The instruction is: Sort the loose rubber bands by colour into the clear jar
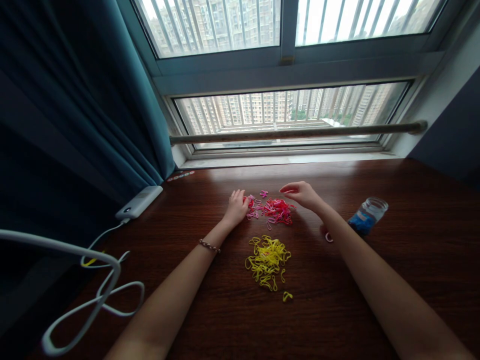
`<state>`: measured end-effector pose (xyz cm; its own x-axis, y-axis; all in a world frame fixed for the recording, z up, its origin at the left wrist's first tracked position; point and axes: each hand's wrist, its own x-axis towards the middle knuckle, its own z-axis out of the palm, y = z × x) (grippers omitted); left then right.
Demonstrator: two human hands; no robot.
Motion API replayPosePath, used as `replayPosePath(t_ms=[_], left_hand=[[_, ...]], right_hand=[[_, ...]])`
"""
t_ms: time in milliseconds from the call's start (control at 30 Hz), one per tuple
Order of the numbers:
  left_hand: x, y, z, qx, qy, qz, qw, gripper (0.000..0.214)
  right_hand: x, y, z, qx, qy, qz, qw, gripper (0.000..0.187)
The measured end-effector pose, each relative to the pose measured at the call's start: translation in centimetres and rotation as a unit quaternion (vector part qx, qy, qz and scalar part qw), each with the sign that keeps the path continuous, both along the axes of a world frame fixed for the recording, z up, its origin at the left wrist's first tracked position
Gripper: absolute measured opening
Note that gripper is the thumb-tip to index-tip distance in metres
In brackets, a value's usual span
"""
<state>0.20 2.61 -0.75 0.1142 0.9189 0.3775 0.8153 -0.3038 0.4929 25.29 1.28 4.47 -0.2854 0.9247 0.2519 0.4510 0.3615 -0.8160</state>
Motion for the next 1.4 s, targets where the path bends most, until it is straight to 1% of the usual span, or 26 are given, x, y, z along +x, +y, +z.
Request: replayPosePath(t_ms=[67, 167, 233, 300, 400, 500, 600, 667, 733, 833, 933, 1000, 1067, 1200, 1300, 1400], left_hand=[[0.2, -0.3, 0.2, -0.004, 0.002, -0.033, 0.999, 0.042], [0.5, -0.9, 0.6, -0.014, -0.006, -0.102, 0.995, 0.041], [0.8, -1.3, 0.9, -0.022, -0.01, -0.133, 0.991, 0.04], [1.1, -1.6, 1.0, -0.031, -0.023, -0.168, 0.985, 0.039], [1.5, -2.0, 1.3, -0.033, -0.06, -0.236, 0.969, 0.04], [1.9, -2.4, 1.8, 0.01, -0.069, -0.277, 0.958, 0.037], [2.1, -3.0, 2.6, 0.047, -0.013, -0.301, 0.952, 0.028], [2.2, -3.4, 3.1, 0.047, 0.051, -0.325, 0.943, 0.025], [2.2, -3.8, 3.4, 0.042, 0.108, -0.347, 0.931, 0.027], [2.1, -4.0, 3.5, 0.049, 0.151, -0.342, 0.926, 0.028], [1.9, -3.8, 3.2, 0.065, 0.151, -0.31, 0.936, 0.025], [1.8, -3.6, 3.0, 0.072, 0.136, -0.289, 0.945, 0.023], [1.6, -3.3, 2.8, 0.076, 0.116, -0.27, 0.953, 0.019], [1.3, -2.7, 2.5, 0.074, 0.062, -0.242, 0.966, 0.013], [1.1, -2.2, 2.2, 0.064, -0.01, -0.225, 0.972, 0.012], [0.8, -1.8, 2.0, 0.029, -0.107, -0.18, 0.977, 0.016]], right_hand=[[-0.7, -0.5, -0.2, 0.017, -0.041, 0.024, 0.999, 0.012], [-2.4, -1.4, -0.8, 0.084, -0.111, 0.09, 0.986, 0.013], [-3.2, -1.8, -1.4, 0.118, -0.158, 0.095, 0.976, 0.015], [-3.4, -1.8, -1.8, 0.124, -0.184, 0.069, 0.973, 0.014], [-2.7, -1.2, -2.1, 0.106, -0.182, 0.021, 0.977, 0.014], [-1.6, -0.5, -1.7, 0.076, -0.18, -0.027, 0.98, 0.014], [-0.5, -0.1, -1.0, 0.04, -0.185, -0.061, 0.98, 0.013], [0.1, 0.2, -0.6, 0.012, -0.195, -0.076, 0.978, 0.012], [0.8, 0.3, -0.5, -0.016, -0.211, -0.101, 0.972, 0.011], [1.7, 0.6, -0.7, -0.051, -0.244, -0.162, 0.955, 0.012], [2.0, 0.7, -1.3, -0.079, -0.267, -0.205, 0.938, 0.01], [1.7, 0.6, -1.6, -0.092, -0.266, -0.208, 0.937, 0.008], [1.0, 0.4, -1.7, -0.1, -0.249, -0.187, 0.945, 0.007], [-0.1, 0.3, -1.2, -0.098, -0.185, -0.136, 0.968, 0.013], [0.4, 0.5, -1.1, -0.086, -0.159, -0.156, 0.971, 0.015], [1.2, 0.8, -1.5, -0.082, -0.158, -0.187, 0.966, 0.009]])
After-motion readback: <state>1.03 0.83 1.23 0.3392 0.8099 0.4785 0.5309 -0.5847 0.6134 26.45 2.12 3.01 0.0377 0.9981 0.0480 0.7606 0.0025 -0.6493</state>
